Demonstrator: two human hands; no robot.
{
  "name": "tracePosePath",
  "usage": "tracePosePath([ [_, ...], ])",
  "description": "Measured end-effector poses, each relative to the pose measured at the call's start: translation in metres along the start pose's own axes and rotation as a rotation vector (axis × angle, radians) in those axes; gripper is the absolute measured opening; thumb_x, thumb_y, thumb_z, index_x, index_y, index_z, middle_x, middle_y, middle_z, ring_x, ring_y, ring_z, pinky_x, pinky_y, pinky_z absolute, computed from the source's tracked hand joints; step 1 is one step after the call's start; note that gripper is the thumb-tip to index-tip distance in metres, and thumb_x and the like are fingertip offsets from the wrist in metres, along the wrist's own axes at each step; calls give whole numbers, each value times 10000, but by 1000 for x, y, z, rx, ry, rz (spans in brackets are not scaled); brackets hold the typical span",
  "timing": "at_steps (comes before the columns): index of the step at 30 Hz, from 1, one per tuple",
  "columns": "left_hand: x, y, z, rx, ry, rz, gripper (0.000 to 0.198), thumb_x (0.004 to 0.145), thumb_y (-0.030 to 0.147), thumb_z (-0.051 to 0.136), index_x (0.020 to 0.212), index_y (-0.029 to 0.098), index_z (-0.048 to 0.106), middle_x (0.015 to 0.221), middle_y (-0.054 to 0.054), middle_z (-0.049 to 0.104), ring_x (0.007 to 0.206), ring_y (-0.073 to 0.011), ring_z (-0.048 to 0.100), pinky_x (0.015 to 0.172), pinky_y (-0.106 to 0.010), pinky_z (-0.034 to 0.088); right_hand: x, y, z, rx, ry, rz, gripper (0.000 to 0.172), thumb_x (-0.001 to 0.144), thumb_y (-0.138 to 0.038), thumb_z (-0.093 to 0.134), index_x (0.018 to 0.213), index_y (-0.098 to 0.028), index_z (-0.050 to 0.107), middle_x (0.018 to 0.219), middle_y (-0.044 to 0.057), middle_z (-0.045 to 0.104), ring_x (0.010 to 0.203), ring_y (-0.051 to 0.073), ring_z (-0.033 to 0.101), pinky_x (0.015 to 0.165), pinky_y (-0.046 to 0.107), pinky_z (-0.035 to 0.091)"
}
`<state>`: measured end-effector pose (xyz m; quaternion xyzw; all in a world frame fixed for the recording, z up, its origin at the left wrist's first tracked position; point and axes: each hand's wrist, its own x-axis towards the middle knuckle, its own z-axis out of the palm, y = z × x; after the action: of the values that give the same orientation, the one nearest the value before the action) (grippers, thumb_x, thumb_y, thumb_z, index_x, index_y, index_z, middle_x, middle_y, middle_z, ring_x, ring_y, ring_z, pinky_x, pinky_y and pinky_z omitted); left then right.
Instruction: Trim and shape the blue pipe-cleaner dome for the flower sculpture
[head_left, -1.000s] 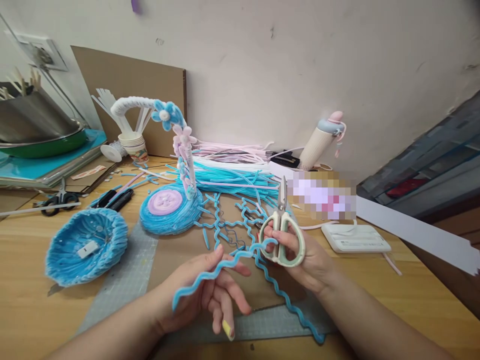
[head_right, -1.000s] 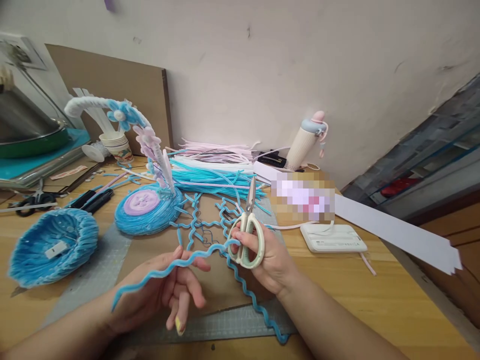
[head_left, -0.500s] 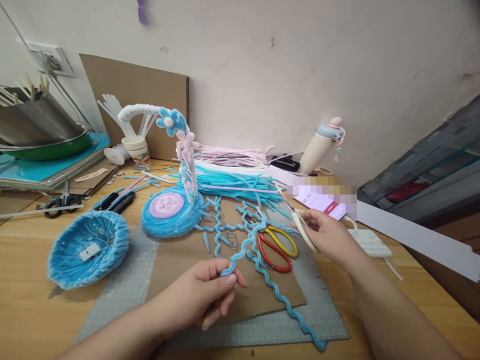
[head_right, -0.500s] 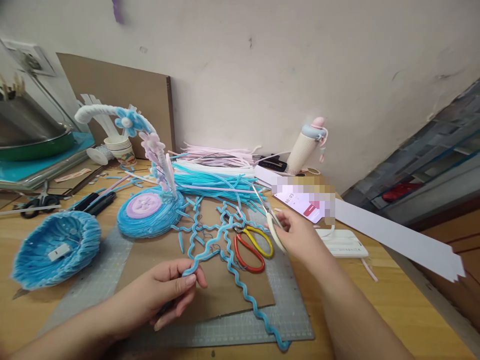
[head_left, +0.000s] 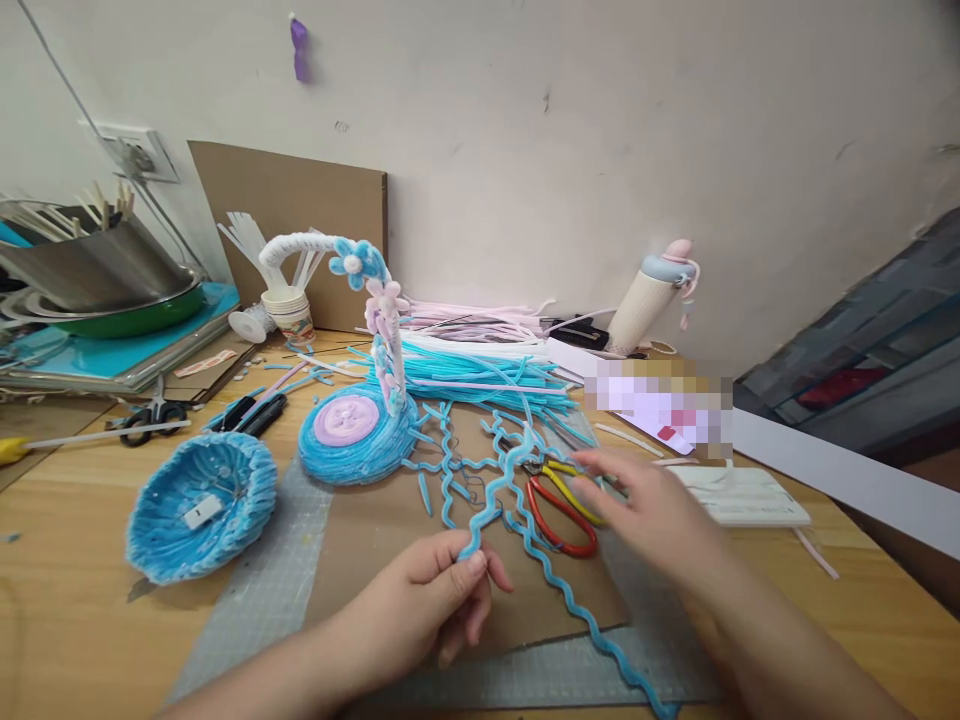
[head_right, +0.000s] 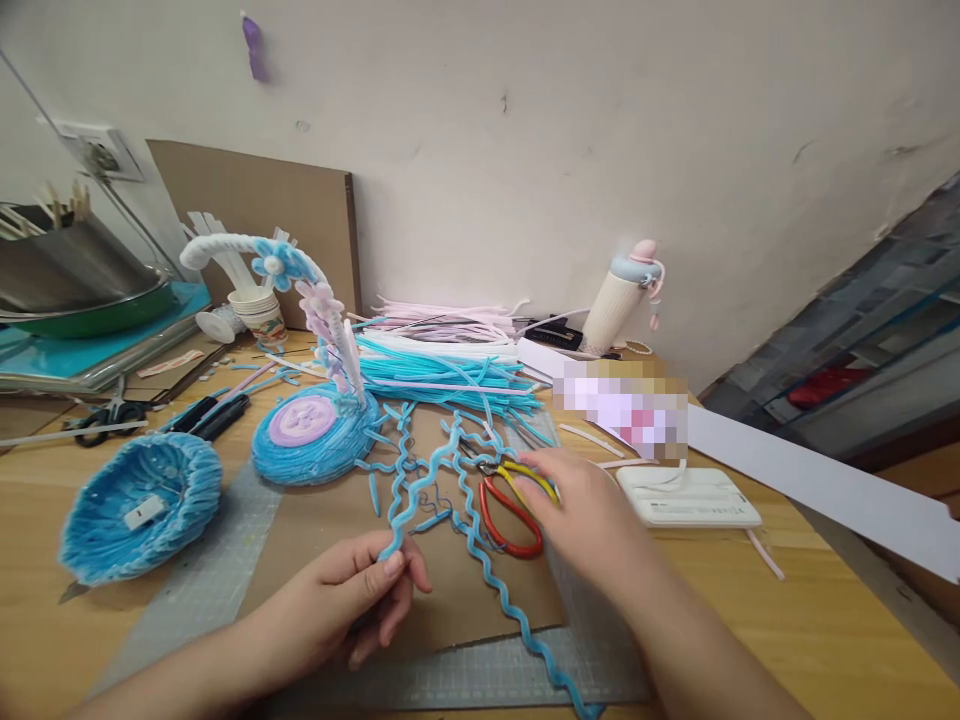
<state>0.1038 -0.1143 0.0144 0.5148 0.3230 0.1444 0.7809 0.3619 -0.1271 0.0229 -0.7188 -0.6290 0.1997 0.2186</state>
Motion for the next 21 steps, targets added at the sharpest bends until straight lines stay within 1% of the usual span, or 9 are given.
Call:
tracePosePath([
  [3,-1,-4,3,25,-82,-37,472,812,632,465,842,165,527,536,52,508,368,-48,388,351,-165,252,-25,-38,20,707,-400,-37,370,802,-463,592,1083,-228,646,933,63,689,679,161,615,609,282,454],
  [5,-2,-9,5,64,-131,-59,464,844,623,419,843,171,523,531,49,517,357,-53,397,335,-160,265,-37,-54,34,974,-535,-19,334,767,-479,651,941,-195,667,681,7,627,556,112,551,534,236,416],
  [10,-3,-14,10,93,-149,-114,505,854,649,364,829,173,531,506,55,493,335,-50,323,334,-169,244,-47,-65,50,1230,-560,58,300,714,-418,744,831,-172,619,666,-21,590,489,75,538,494,209,379],
  [12,-9,-7,12,146,-185,-92,527,845,656,383,826,164,570,558,38,520,405,-57,373,403,-180,303,-48,-64,52,1277,-584,72,311,700,-422,755,790,-170,597,618,-37,557,453,77,522,455,204,350],
  [14,-21,6,14,281,-262,-28,501,840,624,442,918,168,633,747,-14,617,620,-103,520,592,-223,429,-47,-61,53,1326,-557,121,304,704,-418,752,768,-174,582,537,-70,480,414,60,455,424,190,299],
  [16,-40,20,11,460,-262,29,459,830,546,529,1143,223,617,1098,-65,638,955,-195,566,829,-307,453,-43,-55,49,1366,-440,203,299,701,-401,760,781,-173,585,533,-76,463,430,45,402,423,175,264],
  [17,-51,25,6,533,-165,72,492,805,497,593,1234,256,573,1250,-71,584,1084,-232,532,914,-342,428,-40,-52,47,1372,-365,244,301,691,-391,770,782,-169,589,561,-66,485,453,42,391,428,170,256],
  [19,-73,30,-14,576,199,159,535,771,451,648,1271,291,544,1352,-57,529,1164,-260,499,961,-367,415,-31,-46,39,1367,-235,305,291,675,-363,788,768,-169,591,628,-44,531,497,49,399,434,167,257],
  [21,-97,30,-48,507,688,232,328,811,443,589,1063,240,648,1111,-54,668,997,-241,588,861,-343,468,-23,-39,32,1375,-172,330,253,688,-337,780,740,-181,587,619,-42,528,505,63,400,436,174,272],
])
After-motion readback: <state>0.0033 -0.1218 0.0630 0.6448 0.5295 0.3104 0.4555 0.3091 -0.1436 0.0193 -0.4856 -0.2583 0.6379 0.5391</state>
